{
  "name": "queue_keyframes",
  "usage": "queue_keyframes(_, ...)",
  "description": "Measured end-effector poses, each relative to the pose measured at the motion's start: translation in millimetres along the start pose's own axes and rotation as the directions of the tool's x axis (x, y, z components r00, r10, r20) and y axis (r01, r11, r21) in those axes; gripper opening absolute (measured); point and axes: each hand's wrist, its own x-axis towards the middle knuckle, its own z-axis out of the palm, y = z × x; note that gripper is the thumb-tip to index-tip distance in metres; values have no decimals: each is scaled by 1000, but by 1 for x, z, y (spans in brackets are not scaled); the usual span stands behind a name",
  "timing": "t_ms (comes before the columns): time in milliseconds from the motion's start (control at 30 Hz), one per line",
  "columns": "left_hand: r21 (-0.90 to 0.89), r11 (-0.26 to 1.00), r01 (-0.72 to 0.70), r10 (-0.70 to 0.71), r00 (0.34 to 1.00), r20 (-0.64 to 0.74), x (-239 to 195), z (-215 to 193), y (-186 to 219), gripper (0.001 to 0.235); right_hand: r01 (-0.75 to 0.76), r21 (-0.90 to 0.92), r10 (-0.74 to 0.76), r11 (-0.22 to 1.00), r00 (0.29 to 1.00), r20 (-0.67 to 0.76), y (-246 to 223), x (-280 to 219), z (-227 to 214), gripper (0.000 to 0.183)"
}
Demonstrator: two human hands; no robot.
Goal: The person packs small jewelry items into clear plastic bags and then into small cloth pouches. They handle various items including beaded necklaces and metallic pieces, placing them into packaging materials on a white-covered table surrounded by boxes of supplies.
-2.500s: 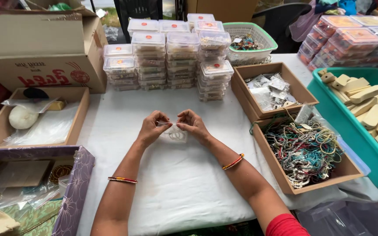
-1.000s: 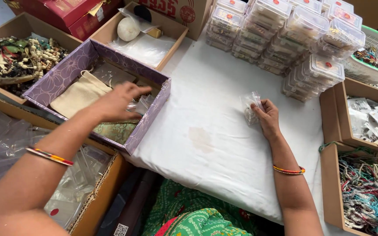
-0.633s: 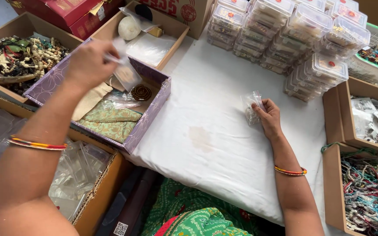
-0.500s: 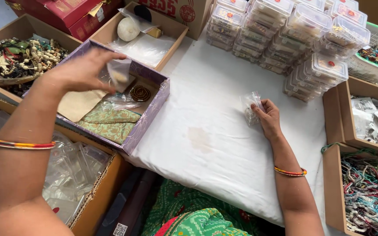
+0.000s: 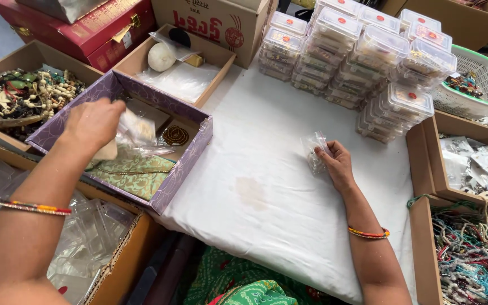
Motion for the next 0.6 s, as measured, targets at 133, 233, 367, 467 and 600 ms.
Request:
queue_keyframes(133, 115, 973, -200, 209, 975, -76, 40, 40, -14, 70, -4, -9, 4, 1000, 1000, -11, 0, -2, 1, 19)
queue_keyframes(233, -128, 958, -257, 282, 928, 243, 36, 10, -6, 113, -8, -6, 8, 1000, 1000, -4, 0, 0, -2, 19)
queue_keyframes(367, -190, 957, -221, 201, 972, -121, 44, -53, -24, 67, -47, -14, 47, 999, 999, -13, -3, -3, -2, 19)
queue_keyframes(467, -190, 980, -58, -27, 909, -415, 30, -118, -20, 34, -60, -40, 59, 997, 998, -17, 0, -4, -4, 20)
queue_keyframes(600, -118, 991, -69, -39, 683, -730, 111, -117, -69, 34, -66, -44, 65, 997, 998, -19, 10, -4, -10, 20)
